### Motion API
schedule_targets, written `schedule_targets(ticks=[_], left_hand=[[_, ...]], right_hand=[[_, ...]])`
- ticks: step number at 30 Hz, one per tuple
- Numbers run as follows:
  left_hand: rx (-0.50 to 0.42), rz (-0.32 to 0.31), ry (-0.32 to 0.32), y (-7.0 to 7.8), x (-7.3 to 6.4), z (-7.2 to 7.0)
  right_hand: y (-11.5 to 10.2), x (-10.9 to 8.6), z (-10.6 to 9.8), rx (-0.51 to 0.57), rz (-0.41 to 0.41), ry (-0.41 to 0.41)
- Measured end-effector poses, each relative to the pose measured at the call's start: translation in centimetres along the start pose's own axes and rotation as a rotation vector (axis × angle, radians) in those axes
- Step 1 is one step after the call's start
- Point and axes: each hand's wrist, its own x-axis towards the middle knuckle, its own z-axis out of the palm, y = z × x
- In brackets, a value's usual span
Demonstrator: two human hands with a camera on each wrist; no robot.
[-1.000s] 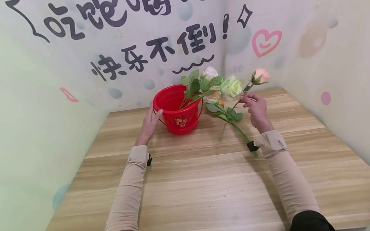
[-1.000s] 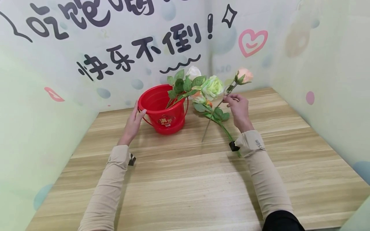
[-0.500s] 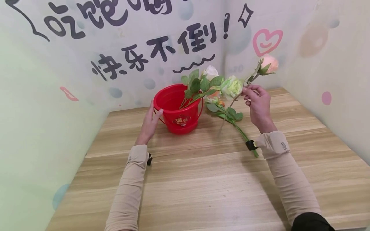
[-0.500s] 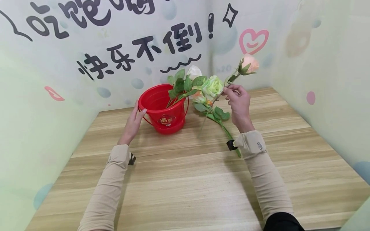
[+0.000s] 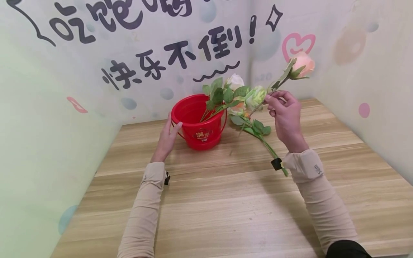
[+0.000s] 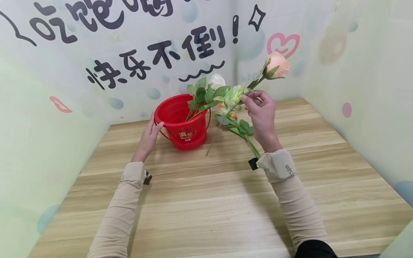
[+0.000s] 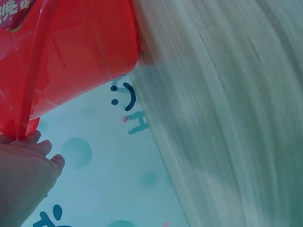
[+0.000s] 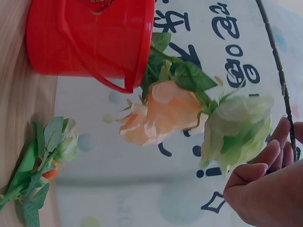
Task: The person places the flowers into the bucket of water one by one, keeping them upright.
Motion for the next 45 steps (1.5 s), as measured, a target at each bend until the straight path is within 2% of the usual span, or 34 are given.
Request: schedule_targets(ticks=[9, 13, 22, 36, 41, 45], left_hand=[[-0.001, 0.013, 0.008, -0.1, 0.0, 0.1], [-0.003, 0.009, 0.008, 0.0, -0.1, 0.1], [-0.008, 0.004, 0.007, 0.1, -0.1, 0.1], [-0.001, 0.012, 0.010, 0.0, -0.1, 0.1], [0.010, 0.015, 0.015, 0.0, -0.1, 0.1], [0.012, 0.011, 0.013, 0.0, -0.1, 0.0]], right_hand=[[1.1, -1.0, 1.5, -0.159, -0.063, -0.007], [1.8, -1.2, 2.0, -0.186, -0.105, -0.002], [3.0, -1.3, 3.1, -0.125, -0.164, 0.058], [5.0, -0.6, 4.0, -0.059, -0.161, 0.182], [5.5, -0.3, 4.3, -0.004, -0.171, 0.194], [6.0, -0.2, 4.4, -0.001, -0.177, 0.200]])
